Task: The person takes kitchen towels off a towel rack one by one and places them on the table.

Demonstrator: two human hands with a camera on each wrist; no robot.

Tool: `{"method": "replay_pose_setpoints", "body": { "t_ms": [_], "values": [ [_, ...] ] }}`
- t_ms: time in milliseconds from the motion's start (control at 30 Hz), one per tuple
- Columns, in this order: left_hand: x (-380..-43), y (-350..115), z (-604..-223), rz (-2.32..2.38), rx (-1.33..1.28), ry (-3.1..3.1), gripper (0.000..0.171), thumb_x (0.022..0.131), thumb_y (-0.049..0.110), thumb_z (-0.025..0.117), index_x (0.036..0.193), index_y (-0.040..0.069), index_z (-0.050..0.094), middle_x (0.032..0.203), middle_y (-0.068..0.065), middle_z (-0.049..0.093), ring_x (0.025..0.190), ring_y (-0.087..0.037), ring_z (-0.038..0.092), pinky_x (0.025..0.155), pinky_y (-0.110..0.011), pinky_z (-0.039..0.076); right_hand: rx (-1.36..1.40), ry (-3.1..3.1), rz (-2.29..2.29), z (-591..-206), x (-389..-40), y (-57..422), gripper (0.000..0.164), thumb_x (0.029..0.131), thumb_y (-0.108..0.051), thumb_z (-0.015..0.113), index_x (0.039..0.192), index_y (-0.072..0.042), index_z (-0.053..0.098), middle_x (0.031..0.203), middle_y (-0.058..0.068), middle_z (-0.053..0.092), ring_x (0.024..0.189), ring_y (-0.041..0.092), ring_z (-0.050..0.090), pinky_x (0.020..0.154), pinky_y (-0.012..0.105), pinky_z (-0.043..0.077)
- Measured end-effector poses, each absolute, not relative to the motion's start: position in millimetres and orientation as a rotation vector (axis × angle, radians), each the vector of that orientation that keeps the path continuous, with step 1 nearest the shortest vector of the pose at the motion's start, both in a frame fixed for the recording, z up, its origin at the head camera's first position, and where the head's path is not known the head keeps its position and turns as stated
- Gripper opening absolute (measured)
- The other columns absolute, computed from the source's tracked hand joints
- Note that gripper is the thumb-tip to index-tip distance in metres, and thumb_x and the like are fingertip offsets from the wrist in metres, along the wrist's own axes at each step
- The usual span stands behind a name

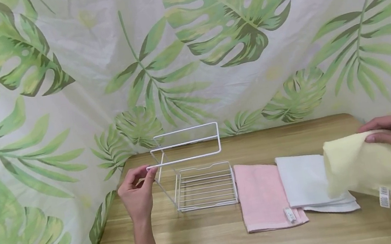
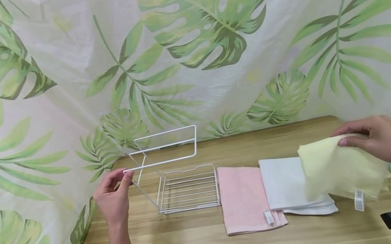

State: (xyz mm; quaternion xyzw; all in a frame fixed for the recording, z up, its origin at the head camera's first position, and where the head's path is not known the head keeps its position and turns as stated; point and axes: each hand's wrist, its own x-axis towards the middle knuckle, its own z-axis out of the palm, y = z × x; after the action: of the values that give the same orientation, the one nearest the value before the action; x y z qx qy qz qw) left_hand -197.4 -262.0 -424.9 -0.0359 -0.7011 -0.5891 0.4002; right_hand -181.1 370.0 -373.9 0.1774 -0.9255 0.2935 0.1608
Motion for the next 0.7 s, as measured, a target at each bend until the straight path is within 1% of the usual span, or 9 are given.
{"method": "replay_pose_setpoints", "body": {
  "t_ms": [33,100,233,267,367,467,633,700],
  "values": [
    [-197.7,-262.0,-425.3,-1.488,-0.089,-1.773,0.018,0.085,-0.006,0.087,0.1,-0.01,0.077,0.085,0.018,0.074,0.075,0.002,0.07,0.063,-0.01,0.059,0.515,-2.631,0.846,-376.4,-179.0,372.8,0.018,0.089,0.005,0.081,0.105,-0.003,0.081,0.093,-0.041,0.066,0.079,-0.019,0.064,0.065,0.0,0.049],
    [-197.8,-261.7,-425.1,-1.489,-0.091,-1.768,0.018,0.085,-0.006,0.087,0.1,-0.01,0.077,0.085,0.017,0.074,0.075,0.002,0.07,0.063,-0.01,0.059,0.531,-2.598,0.898,-381.6,-175.1,377.8,0.022,0.088,0.008,0.08,0.103,-0.007,0.082,0.093,-0.042,0.066,0.071,-0.016,0.065,0.06,0.004,0.05],
    [-198.1,-260.9,-424.3,-1.498,-0.105,-1.758,0.019,0.085,-0.005,0.087,0.1,-0.012,0.076,0.085,0.017,0.074,0.075,0.002,0.07,0.063,-0.01,0.06,0.603,-2.521,1.026,-392.3,-169.0,389.1,0.036,0.087,0.015,0.077,0.101,-0.018,0.082,0.096,-0.04,0.069,0.066,-0.011,0.068,0.055,0.009,0.052],
    [-198.0,-260.7,-423.9,-1.501,-0.11,-1.756,0.019,0.086,-0.005,0.087,0.1,-0.012,0.076,0.085,0.016,0.074,0.075,0.002,0.07,0.063,-0.011,0.06,0.617,-2.506,1.043,-394.7,-167.6,391.5,0.04,0.087,0.016,0.076,0.101,-0.02,0.082,0.096,-0.04,0.07,0.066,-0.011,0.068,0.055,0.008,0.052],
    [-198.3,-261.1,-424.1,-1.502,-0.118,-1.746,0.018,0.086,-0.006,0.087,0.099,-0.012,0.076,0.085,0.016,0.074,0.075,0.001,0.07,0.063,-0.01,0.06,0.631,-2.486,1.058,-400.9,-163.9,398.8,0.044,0.086,0.016,0.077,0.102,-0.024,0.082,0.098,-0.04,0.07,0.072,-0.015,0.068,0.061,0.004,0.051],
    [-198.3,-261.7,-424.3,-1.496,-0.121,-1.743,0.017,0.085,-0.006,0.086,0.099,-0.011,0.077,0.084,0.016,0.074,0.074,0.001,0.07,0.062,-0.01,0.059,0.601,-2.493,1.102,-406.3,-160.0,405.0,0.048,0.086,0.016,0.077,0.103,-0.029,0.081,0.096,-0.039,0.07,0.074,-0.015,0.067,0.062,0.004,0.051],
    [-198.1,-262.2,-424.3,-1.502,-0.119,-1.745,0.017,0.085,-0.006,0.086,0.1,-0.011,0.077,0.084,0.016,0.074,0.074,0.001,0.07,0.063,-0.01,0.06,0.581,-2.511,1.231,-416.4,-154.6,414.9,0.056,0.085,0.022,0.072,0.104,-0.03,0.081,0.093,-0.032,0.074,0.063,-0.004,0.07,0.05,0.015,0.055],
    [-198.2,-262.1,-424.5,-1.508,-0.119,-1.746,0.018,0.086,-0.007,0.086,0.1,-0.011,0.077,0.084,0.015,0.074,0.075,0.001,0.07,0.064,-0.011,0.06,0.555,-2.536,1.272,-420.4,-152.1,420.7,0.06,0.086,0.023,0.069,0.105,-0.032,0.081,0.09,-0.03,0.075,0.059,0.0,0.071,0.046,0.019,0.055]
  ]
}}
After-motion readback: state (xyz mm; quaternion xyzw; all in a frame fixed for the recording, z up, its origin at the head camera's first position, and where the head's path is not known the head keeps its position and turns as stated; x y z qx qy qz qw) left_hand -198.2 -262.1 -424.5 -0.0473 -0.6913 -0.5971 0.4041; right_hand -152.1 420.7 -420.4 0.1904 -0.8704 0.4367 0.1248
